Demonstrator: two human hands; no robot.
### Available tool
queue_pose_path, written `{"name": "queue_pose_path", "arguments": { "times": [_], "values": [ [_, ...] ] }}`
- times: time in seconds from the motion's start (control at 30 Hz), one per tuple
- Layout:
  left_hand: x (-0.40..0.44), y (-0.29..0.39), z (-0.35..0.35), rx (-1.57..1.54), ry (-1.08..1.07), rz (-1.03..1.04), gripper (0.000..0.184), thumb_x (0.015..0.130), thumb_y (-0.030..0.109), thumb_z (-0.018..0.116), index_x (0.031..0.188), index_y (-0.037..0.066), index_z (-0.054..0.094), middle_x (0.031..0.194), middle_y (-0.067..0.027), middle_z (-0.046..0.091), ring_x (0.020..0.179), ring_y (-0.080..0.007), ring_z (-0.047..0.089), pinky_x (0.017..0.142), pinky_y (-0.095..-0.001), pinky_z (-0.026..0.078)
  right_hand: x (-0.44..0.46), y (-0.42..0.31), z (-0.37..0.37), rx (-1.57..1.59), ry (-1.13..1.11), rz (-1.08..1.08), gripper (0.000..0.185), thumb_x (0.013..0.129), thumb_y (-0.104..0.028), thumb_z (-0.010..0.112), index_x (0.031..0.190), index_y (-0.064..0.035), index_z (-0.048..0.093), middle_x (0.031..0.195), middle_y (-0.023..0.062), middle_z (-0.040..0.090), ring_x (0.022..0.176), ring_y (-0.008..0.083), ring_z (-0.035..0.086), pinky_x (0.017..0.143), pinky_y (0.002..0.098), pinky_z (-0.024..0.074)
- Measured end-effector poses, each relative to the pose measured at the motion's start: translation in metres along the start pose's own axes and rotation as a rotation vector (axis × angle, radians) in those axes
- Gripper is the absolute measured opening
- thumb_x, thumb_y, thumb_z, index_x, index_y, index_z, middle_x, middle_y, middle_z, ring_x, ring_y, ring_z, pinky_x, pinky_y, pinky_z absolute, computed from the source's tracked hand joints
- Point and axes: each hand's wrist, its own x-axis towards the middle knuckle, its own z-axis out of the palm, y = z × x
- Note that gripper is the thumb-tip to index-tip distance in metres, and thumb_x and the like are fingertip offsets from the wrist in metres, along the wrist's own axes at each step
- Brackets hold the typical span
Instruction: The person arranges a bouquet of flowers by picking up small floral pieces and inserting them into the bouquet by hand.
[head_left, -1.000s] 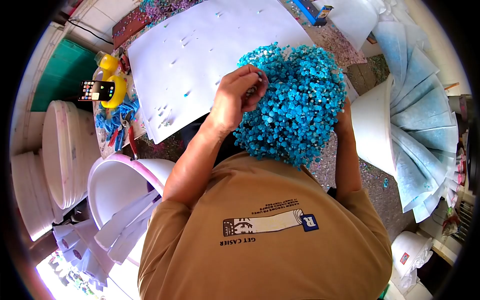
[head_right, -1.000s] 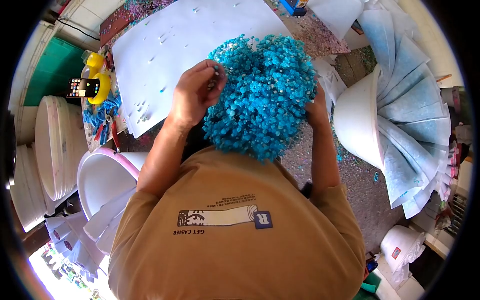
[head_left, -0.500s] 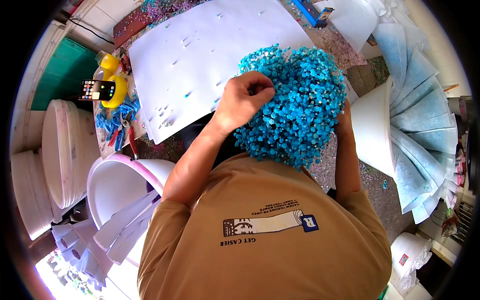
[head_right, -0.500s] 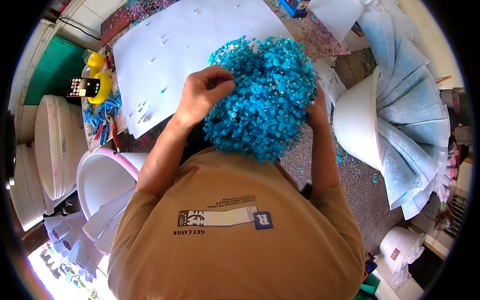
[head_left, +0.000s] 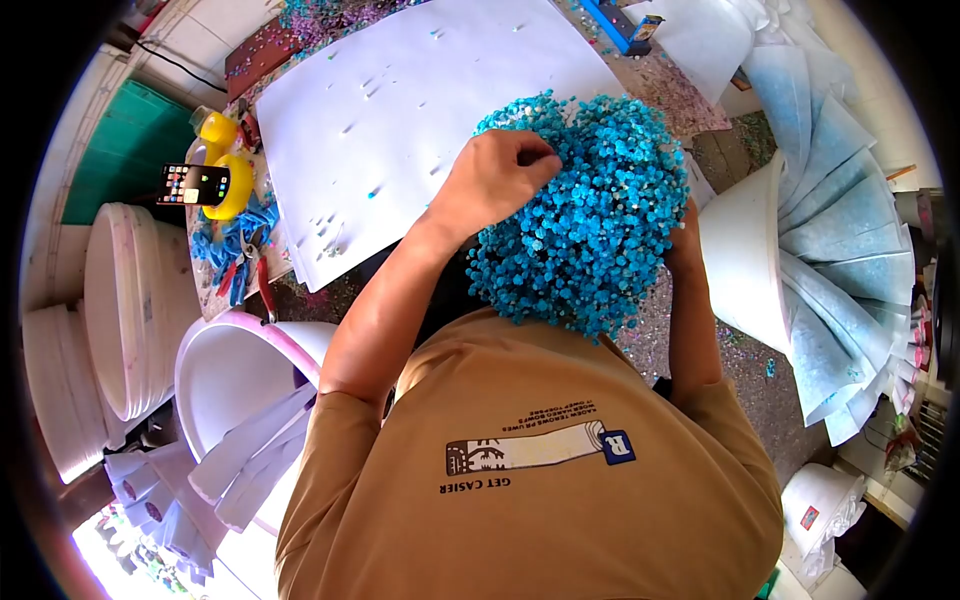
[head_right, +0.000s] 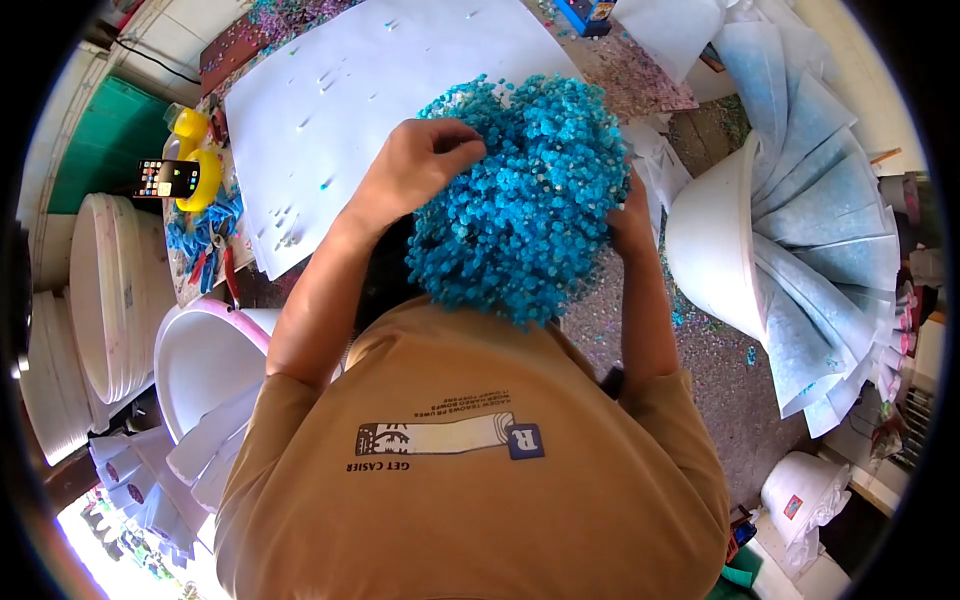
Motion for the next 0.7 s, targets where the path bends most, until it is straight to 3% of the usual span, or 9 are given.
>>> {"name": "queue_pose_path", "arguments": {
  "times": [0.07,0.13,0.17,0.23,0.27,0.37,0.47,0.63,0.7],
  "values": [
    [0.0,0.006,-0.003,0.053,-0.047,-0.019,0.026,0.089,0.02,0.068,0.099,-0.004,0.071,0.082,-0.0103,0.07,0.074,-0.0138,0.061,0.073,-0.0299,0.051,0.0,-0.003,0.003,-0.005,0.002,0.0,0.093,0.063,-0.035,0.08,0.143,-0.0011,0.045,0.131,0.0082,0.06,0.118,0.0208,0.058,0.102,0.0358,0.0455],
    [-0.001,0.004,-0.004,0.074,-0.111,-0.083,0.025,0.085,0.019,0.067,0.099,-0.001,0.073,0.088,-0.0183,0.072,0.08,-0.027,0.069,0.077,-0.0362,0.053,-0.001,-0.005,0.005,0.008,0.033,0.024,0.09,0.065,-0.033,0.079,0.142,-0.001,0.046,0.129,0.0073,0.061,0.117,0.0202,0.059,0.102,0.0352,0.046],
    [-0.003,0.002,-0.002,0.073,-0.113,-0.086,0.025,0.085,0.019,0.067,0.099,-0.001,0.073,0.088,-0.0183,0.072,0.08,-0.027,0.069,0.077,-0.0362,0.053,-0.002,-0.006,0.006,0.009,0.033,0.028,0.09,0.065,-0.033,0.079,0.142,-0.001,0.046,0.129,0.0073,0.061,0.117,0.0202,0.059,0.102,0.0352,0.046],
    [-0.006,-0.002,0.0,-0.056,-0.012,0.014,0.02,0.089,0.015,0.069,0.098,-0.002,0.071,0.076,-0.0047,0.065,0.067,-0.0107,0.056,0.061,-0.0271,0.046,-0.005,-0.007,0.007,0.104,0.076,0.087,0.088,0.065,-0.032,0.079,0.141,-0.0009,0.046,0.128,0.0067,0.062,0.116,0.0195,0.06,0.101,0.0346,0.0464],
    [-0.009,-0.002,0.0,-0.057,-0.013,0.011,0.02,0.089,0.015,0.069,0.098,-0.002,0.071,0.076,-0.0047,0.065,0.067,-0.0107,0.056,0.061,-0.0271,0.046,-0.005,-0.007,0.006,0.104,0.077,0.091,0.088,0.065,-0.032,0.079,0.141,-0.0009,0.046,0.128,0.0067,0.062,0.116,0.0195,0.06,0.101,0.0346,0.0464],
    [-0.022,-0.003,-0.007,-0.898,-0.003,-0.287,0.014,0.094,0.015,0.059,0.094,0.001,0.059,0.069,0.0004,0.048,0.055,-0.0062,0.034,0.047,-0.022,0.023,-0.005,-0.003,-0.001,0.075,0.032,0.047,0.089,0.065,-0.034,0.079,0.141,-0.0008,0.047,0.128,0.0069,0.062,0.115,0.0193,0.06,0.101,0.0346,0.0466],
    [-0.04,-0.012,-0.012,-1.103,-0.01,-0.277,0.015,0.097,0.016,0.053,0.095,0.002,0.057,0.072,-0.0015,0.048,0.054,-0.007,0.033,0.046,-0.022,0.024,-0.004,0.001,-0.003,0.059,-0.008,0.014,0.092,0.064,-0.037,0.079,0.142,-0.0008,0.046,0.128,0.007,0.062,0.115,0.0191,0.06,0.1,0.0346,0.0468],
    [-0.061,-0.005,-0.012,-0.892,-0.08,-0.307,0.013,0.095,0.012,0.055,0.101,0.001,0.06,0.077,-0.0043,0.056,0.055,-0.0056,0.034,0.045,-0.0204,0.021,-0.001,0.011,-0.008,0.059,-0.009,0.042,0.098,0.062,-0.043,0.079,0.144,-0.0005,0.044,0.13,0.0078,0.06,0.117,0.0204,0.059,0.101,0.0357,0.0466],
    [-0.061,-0.002,-0.009,-0.682,-0.105,-0.293,0.014,0.094,0.011,0.06,0.101,0.0,0.064,0.081,-0.0034,0.06,0.059,-0.0065,0.043,0.048,-0.0218,0.032,-0.001,0.008,-0.005,0.05,-0.005,0.041,0.099,0.062,-0.044,0.079,0.144,-0.0004,0.044,0.13,0.0082,0.06,0.118,0.021,0.059,0.101,0.0361,0.0464]
  ]
}}
